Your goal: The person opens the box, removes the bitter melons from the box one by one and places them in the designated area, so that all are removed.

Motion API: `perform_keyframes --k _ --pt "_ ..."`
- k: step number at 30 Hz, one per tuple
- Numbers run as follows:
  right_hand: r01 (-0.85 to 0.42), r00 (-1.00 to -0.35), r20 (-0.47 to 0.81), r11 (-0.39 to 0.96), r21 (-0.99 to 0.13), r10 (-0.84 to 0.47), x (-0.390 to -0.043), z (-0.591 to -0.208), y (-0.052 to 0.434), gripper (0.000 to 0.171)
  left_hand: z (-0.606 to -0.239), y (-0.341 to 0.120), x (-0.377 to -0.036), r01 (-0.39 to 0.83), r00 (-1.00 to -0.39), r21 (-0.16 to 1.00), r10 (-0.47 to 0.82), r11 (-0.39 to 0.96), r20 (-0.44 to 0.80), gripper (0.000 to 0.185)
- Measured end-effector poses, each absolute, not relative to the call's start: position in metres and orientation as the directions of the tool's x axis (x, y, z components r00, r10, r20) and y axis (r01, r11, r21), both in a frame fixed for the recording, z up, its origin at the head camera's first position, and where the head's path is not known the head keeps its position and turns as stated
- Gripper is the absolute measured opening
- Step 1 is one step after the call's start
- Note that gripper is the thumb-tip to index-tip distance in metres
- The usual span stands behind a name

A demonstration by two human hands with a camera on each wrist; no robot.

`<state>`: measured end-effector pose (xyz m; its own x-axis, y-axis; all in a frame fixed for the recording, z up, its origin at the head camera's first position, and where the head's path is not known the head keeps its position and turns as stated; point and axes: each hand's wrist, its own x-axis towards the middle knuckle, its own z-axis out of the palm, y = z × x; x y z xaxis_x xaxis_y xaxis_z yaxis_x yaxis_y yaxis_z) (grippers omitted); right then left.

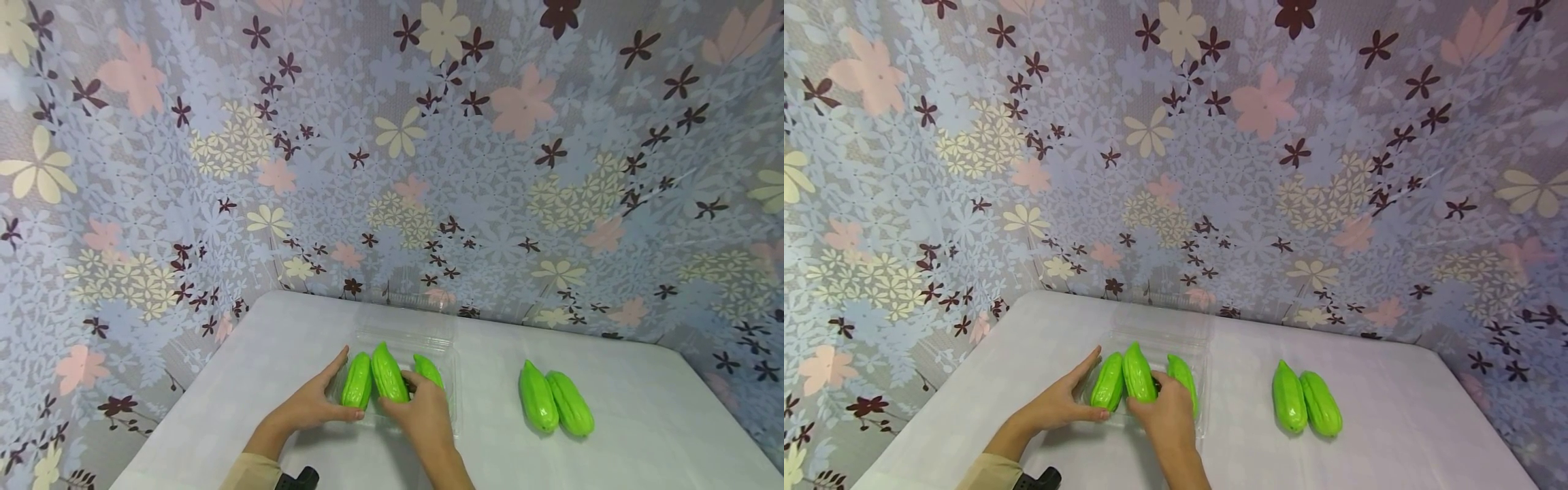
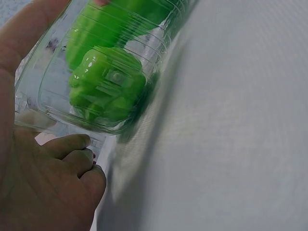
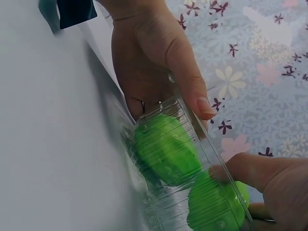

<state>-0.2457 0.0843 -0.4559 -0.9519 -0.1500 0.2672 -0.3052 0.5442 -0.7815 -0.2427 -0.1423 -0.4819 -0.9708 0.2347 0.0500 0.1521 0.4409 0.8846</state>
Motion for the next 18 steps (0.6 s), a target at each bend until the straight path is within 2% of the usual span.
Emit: perform_keyframes --k 10,18 --pt "-0.32 -0.945 0.308 0.497 -0.807 -0.109 -0.247 -0.456 0.0843 0.052 -0.4818 -0.1416 -0.2426 0.14 -0.972 0.887 0.231 0.44 0.039 0.12" --pt "-0.322 -0.943 0.327 0.41 -0.853 -0.059 -0.2496 -0.4516 0.088 0.053 -0.4806 -0.1418 -0.2429 0.137 -0.971 0.893 0.235 0.43 0.035 0.119"
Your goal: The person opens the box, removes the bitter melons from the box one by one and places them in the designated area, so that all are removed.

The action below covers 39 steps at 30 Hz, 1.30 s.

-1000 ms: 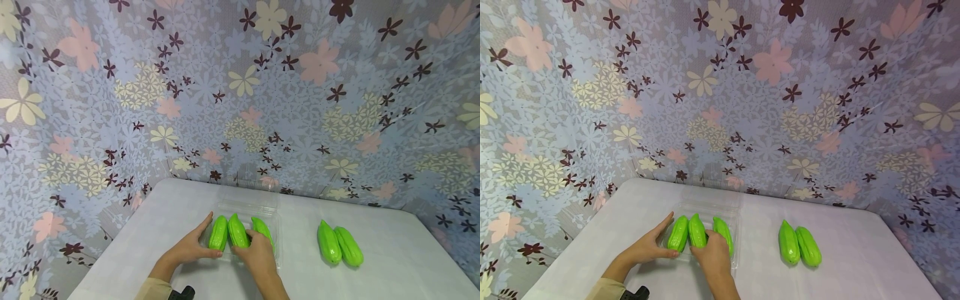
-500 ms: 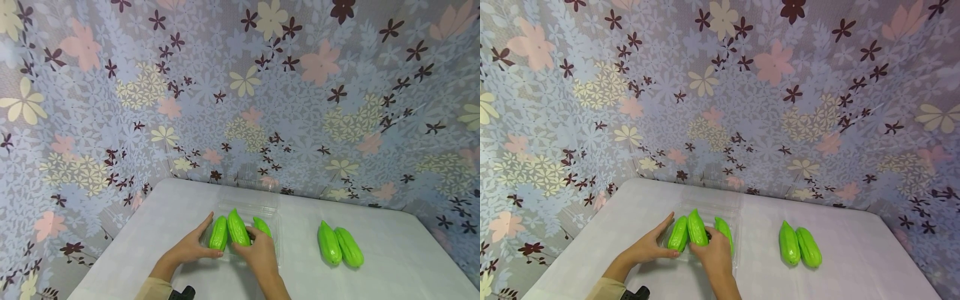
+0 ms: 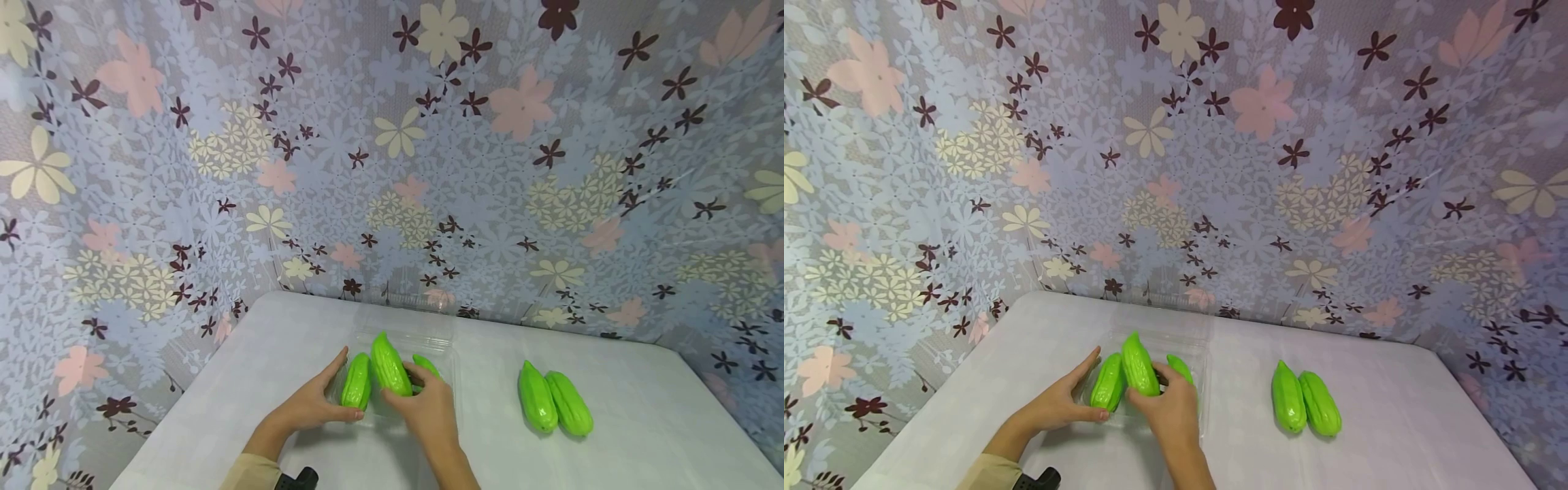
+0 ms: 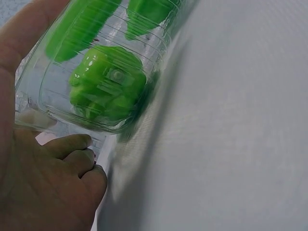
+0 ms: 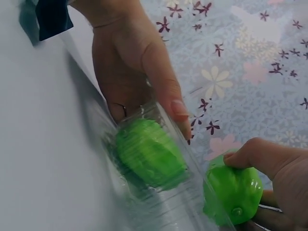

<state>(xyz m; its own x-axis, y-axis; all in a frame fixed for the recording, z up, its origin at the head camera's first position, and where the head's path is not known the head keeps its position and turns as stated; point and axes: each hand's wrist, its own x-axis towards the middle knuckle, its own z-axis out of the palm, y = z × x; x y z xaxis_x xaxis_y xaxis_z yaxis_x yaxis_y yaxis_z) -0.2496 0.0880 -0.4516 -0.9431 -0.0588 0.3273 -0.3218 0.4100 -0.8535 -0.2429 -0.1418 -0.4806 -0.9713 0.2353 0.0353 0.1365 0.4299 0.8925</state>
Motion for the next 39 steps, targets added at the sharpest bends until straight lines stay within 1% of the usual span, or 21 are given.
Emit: perform_keyframes --k 7,16,23,33,39 --pt "-0.314 -0.946 0.322 0.355 -0.881 -0.039 -0.249 -0.444 0.095 0.054 -0.481 -0.142 -0.244 0.135 -0.971 0.892 0.236 0.431 0.032 0.119" --pt "-0.326 -0.941 0.337 0.345 -0.88 -0.03 -0.247 -0.434 0.101 0.052 -0.481 -0.141 -0.244 0.127 -0.974 0.886 0.223 0.446 0.028 0.119" --pt "-0.347 -0.932 0.361 0.327 -0.879 -0.018 -0.246 -0.428 0.106 0.046 -0.481 -0.141 -0.244 0.123 -0.975 0.884 0.22 0.451 0.023 0.119" --pt "-0.348 -0.929 0.371 0.32 -0.881 0.012 -0.246 -0.418 0.117 0.045 -0.481 -0.141 -0.243 0.13 -0.974 0.886 0.226 0.446 0.029 0.119" --pt "-0.314 -0.939 0.343 0.328 -0.891 0.033 -0.247 -0.412 0.125 0.045 -0.481 -0.141 -0.243 0.135 -0.973 0.884 0.229 0.449 0.032 0.12"
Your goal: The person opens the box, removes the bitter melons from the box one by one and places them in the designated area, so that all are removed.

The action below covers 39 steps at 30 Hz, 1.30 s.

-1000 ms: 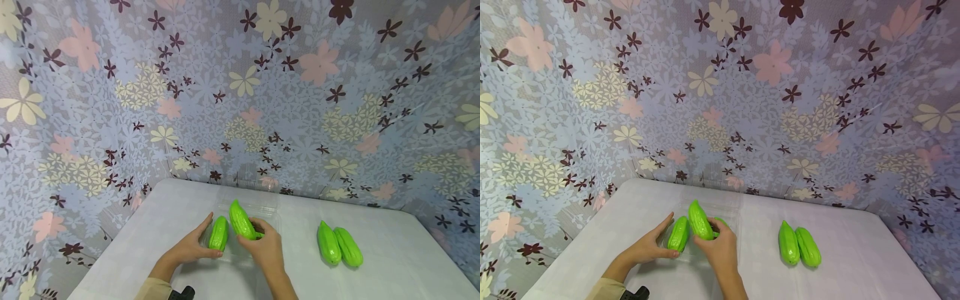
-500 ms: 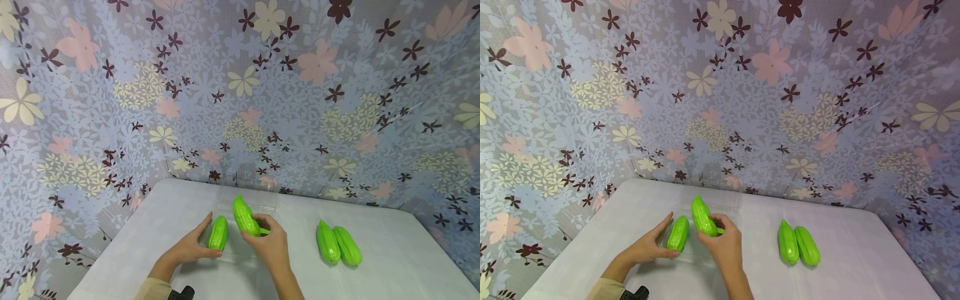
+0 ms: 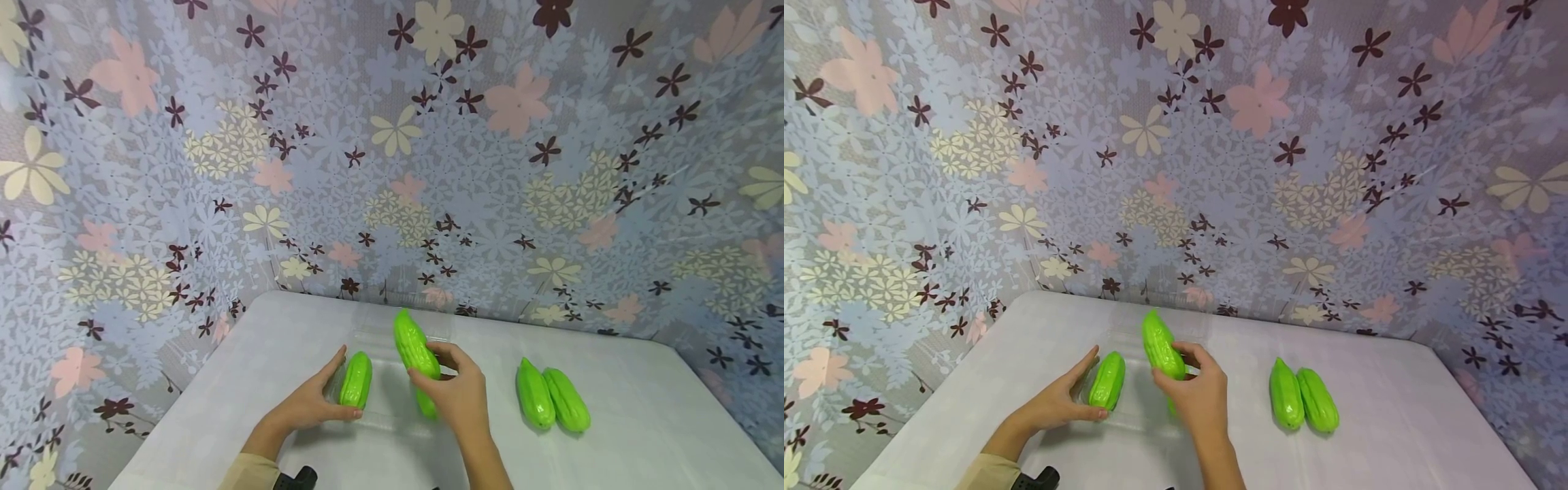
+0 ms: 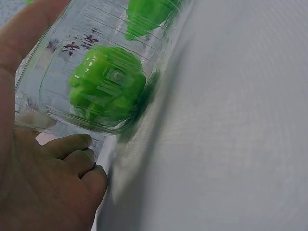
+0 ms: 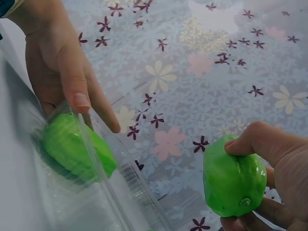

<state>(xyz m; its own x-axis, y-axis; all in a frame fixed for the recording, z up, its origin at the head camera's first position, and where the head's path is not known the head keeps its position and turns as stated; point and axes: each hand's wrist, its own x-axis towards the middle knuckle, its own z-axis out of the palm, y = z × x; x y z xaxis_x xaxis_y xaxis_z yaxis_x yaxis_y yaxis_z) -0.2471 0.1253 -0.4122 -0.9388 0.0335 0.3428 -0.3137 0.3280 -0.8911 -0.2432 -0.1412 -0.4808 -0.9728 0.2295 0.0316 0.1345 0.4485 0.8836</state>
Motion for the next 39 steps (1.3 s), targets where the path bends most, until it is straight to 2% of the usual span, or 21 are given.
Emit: perform_keyframes --k 39 --pt "-0.171 -0.964 0.234 0.381 -0.908 0.125 -0.257 -0.407 0.172 0.054 -0.48 -0.141 -0.242 0.12 -0.976 0.888 0.214 0.444 0.025 0.121"
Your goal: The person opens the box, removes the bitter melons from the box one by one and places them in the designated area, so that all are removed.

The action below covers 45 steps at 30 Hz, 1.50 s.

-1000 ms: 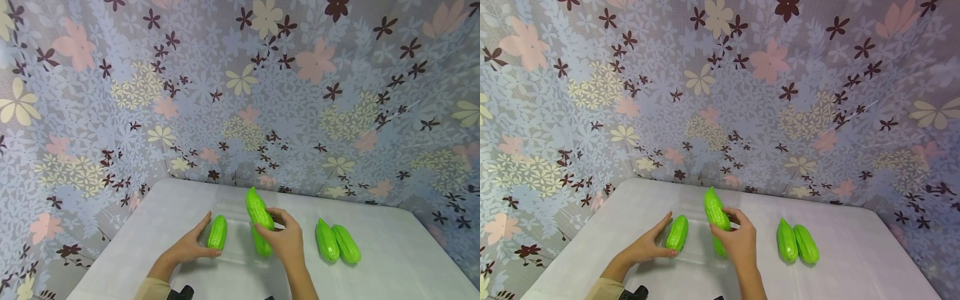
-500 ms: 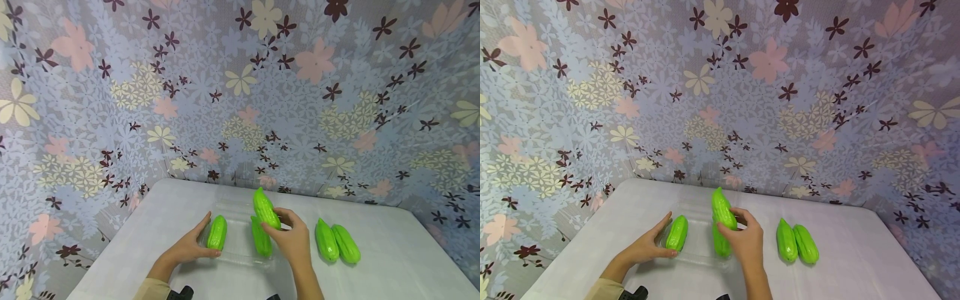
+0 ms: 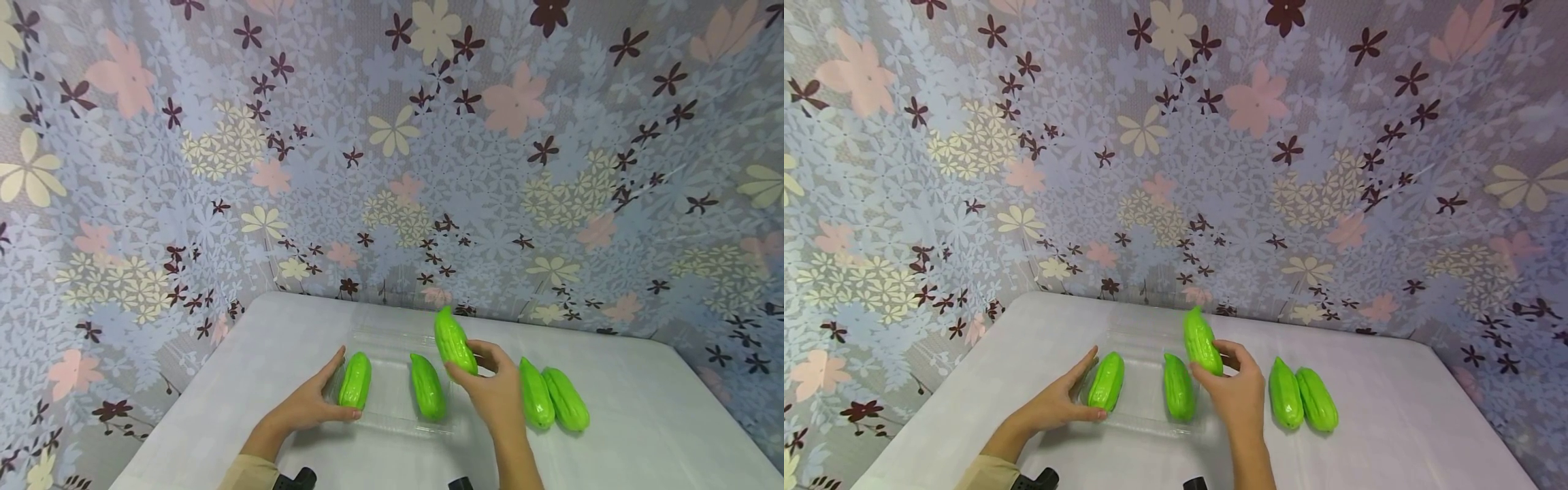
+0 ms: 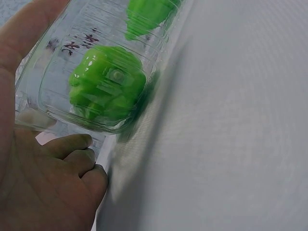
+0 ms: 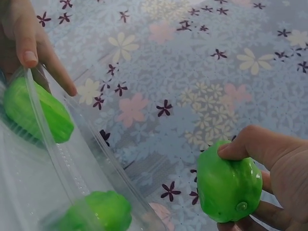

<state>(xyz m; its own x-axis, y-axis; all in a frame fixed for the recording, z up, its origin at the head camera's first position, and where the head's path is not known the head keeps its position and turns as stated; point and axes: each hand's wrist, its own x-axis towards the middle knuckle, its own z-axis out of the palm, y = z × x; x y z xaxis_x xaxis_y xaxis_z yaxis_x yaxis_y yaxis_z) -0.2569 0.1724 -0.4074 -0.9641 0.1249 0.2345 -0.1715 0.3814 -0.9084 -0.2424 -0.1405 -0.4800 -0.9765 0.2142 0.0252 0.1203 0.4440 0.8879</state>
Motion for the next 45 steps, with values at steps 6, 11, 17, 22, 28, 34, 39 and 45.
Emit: perform_keyframes --k 6,11,17,22,28,34,39,45 --pt "-0.161 -0.958 0.238 0.384 -0.909 0.162 -0.256 -0.407 0.182 0.057 -0.48 -0.141 -0.242 0.123 -0.975 0.89 0.219 0.438 0.027 0.121" --pt "-0.103 -0.96 0.2 0.417 -0.903 0.195 -0.257 -0.406 0.193 0.057 -0.48 -0.141 -0.242 0.125 -0.974 0.892 0.226 0.435 0.026 0.121" --pt "-0.059 -0.964 0.161 0.422 -0.905 0.211 -0.258 -0.405 0.203 0.059 -0.481 -0.141 -0.243 0.127 -0.973 0.893 0.229 0.433 0.028 0.121" --pt "-0.015 -0.969 0.116 0.417 -0.909 0.217 -0.258 -0.406 0.21 0.063 -0.481 -0.14 -0.243 0.124 -0.974 0.89 0.227 0.438 0.024 0.121" --pt "0.004 -0.969 0.096 0.401 -0.916 0.228 -0.259 -0.408 0.218 0.066 -0.48 -0.14 -0.243 0.121 -0.974 0.89 0.224 0.439 0.022 0.122" --pt "0.003 -0.96 0.113 0.414 -0.91 0.256 -0.261 -0.412 0.225 0.065 -0.48 -0.14 -0.243 0.121 -0.976 0.887 0.217 0.445 0.024 0.121" --pt "0.018 -0.961 0.108 0.448 -0.894 0.255 -0.262 -0.415 0.229 0.07 -0.479 -0.139 -0.243 0.117 -0.976 0.889 0.217 0.444 0.02 0.121" --pt "0.047 -0.961 0.083 0.45 -0.892 0.265 -0.263 -0.418 0.233 0.069 -0.479 -0.139 -0.242 0.11 -0.979 0.885 0.205 0.452 0.017 0.121"
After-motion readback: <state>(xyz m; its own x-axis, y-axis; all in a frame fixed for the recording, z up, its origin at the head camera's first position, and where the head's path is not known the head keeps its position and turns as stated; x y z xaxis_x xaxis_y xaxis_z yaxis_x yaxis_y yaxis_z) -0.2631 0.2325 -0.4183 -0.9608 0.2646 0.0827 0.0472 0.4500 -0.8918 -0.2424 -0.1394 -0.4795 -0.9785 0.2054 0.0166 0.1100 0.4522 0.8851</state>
